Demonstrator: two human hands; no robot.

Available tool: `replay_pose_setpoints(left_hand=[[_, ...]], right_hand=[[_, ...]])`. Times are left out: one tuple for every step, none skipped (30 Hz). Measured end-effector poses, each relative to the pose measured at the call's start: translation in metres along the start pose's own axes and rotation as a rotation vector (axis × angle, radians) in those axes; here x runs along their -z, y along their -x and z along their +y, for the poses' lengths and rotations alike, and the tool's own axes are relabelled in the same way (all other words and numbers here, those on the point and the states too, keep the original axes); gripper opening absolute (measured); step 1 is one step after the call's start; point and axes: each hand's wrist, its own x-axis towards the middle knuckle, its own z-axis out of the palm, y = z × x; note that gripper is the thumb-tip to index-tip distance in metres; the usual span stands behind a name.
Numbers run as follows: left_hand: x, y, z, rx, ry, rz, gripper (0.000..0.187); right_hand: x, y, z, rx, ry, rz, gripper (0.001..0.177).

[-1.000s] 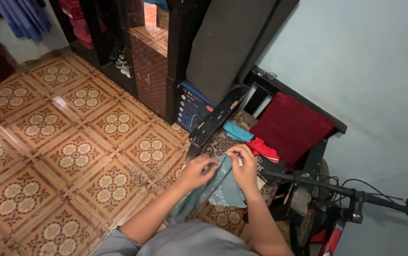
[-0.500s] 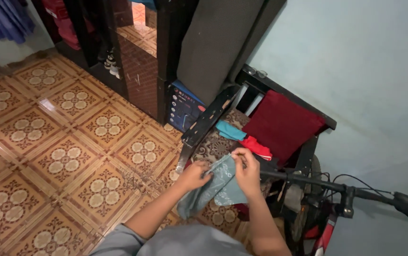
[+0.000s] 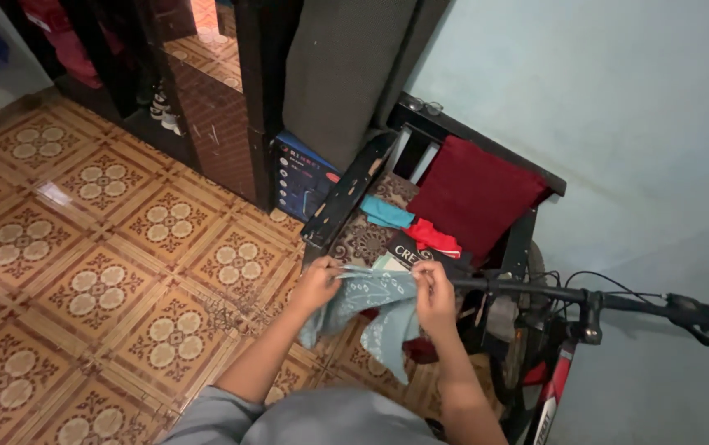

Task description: Wrapping a patterned cloth around the handlebars of a bicycle.

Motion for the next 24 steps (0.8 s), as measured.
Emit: replay_pose_setpoints(left_hand=[[-0.003,-0.001,-0.006,-0.002,0.003,-0.004,0.021],[-0.006,-0.002,-0.011,0.02,0.001,0.014,0.023],[-0.008,-0.003,-0.017,0.042,-0.002,0.033,0.025],[-0.005,-0.004,-0.014,0.04,0.0,0.03,0.025],[-0.002,-0.005,-0.011,0.061,0.005,0.03,0.026],[0.001,-0.006,-0.008,0.083,0.01,0.029,0.027],[0.003,-0.007,-0.003,0.082,0.012,0.028,0.027],[0.004,-0.007,0.001,0.107,0.02,0.051,0.029],[0.005,-0.007,0.006,0.133,0.03,0.073,0.032],[0.009,-0.008,0.012,0.133,0.032,0.07,0.032],[0.012,-0.009,0.018,0.105,0.009,0.098,0.037],[0.015,-0.01,0.025,0.076,-0.013,0.125,0.041],[0.016,-0.01,0.025,0.078,-0.01,0.121,0.041],[0.016,-0.009,0.025,0.088,-0.04,0.105,0.042],[0.017,-0.009,0.024,0.098,-0.072,0.091,0.042],[0.014,-0.007,0.016,0.099,-0.07,0.088,0.042],[0.01,-0.006,0.008,0.129,-0.16,0.042,0.042],[0.007,-0.005,0.0,0.159,-0.25,-0.005,0.042],[0.007,-0.004,-0.004,0.157,-0.25,-0.004,0.042],[0.007,-0.003,-0.007,0.175,-0.249,-0.014,0.041],[0.008,-0.001,-0.011,0.196,-0.249,-0.026,0.039],[0.006,0.001,-0.019,0.196,-0.25,-0.026,0.039],[0.005,0.003,-0.027,0.19,-0.245,-0.013,0.038],[0.004,0.005,-0.035,0.183,-0.24,0.0,0.037]], right_hand=[[0.0,0.002,0.002,-0.002,0.002,0.005,0.004],[0.001,0.005,0.004,0.041,0.019,0.026,0.004],[0.001,0.006,0.006,0.084,0.036,0.047,0.004],[0.003,0.008,0.009,0.083,0.038,0.05,0.004],[0.005,0.009,0.012,0.081,0.048,0.09,0.005],[0.007,0.011,0.015,0.079,0.059,0.129,0.006],[0.01,0.011,0.012,0.078,0.061,0.131,0.006],[0.012,0.011,0.01,0.144,0.128,0.198,0.005],[0.015,0.013,0.008,0.209,0.197,0.265,0.004],[0.019,0.012,0.013,0.206,0.199,0.267,0.004],[0.024,0.012,0.018,0.183,0.109,0.289,0.005],[0.03,0.013,0.023,0.16,0.02,0.311,0.007],[0.033,0.014,0.021,0.156,0.022,0.312,0.007],[0.036,0.016,0.02,0.157,0.027,0.331,0.007],[0.039,0.016,0.019,0.161,0.031,0.35,0.007],[0.042,0.016,0.015,0.159,0.033,0.35,0.007],[0.044,0.015,0.012,0.161,0.011,0.358,0.007],[0.047,0.014,0.008,0.163,-0.012,0.366,0.007],[0.05,0.014,0.008,0.165,-0.011,0.367,0.007],[0.053,0.013,0.008,0.172,-0.011,0.387,0.007],[0.055,0.013,0.009,0.176,-0.013,0.406,0.007],[0.059,0.013,0.009,0.176,-0.014,0.406,0.007],[0.063,0.013,0.008,0.187,0.007,0.433,0.007],[0.067,0.012,0.008,0.199,0.028,0.461,0.007]])
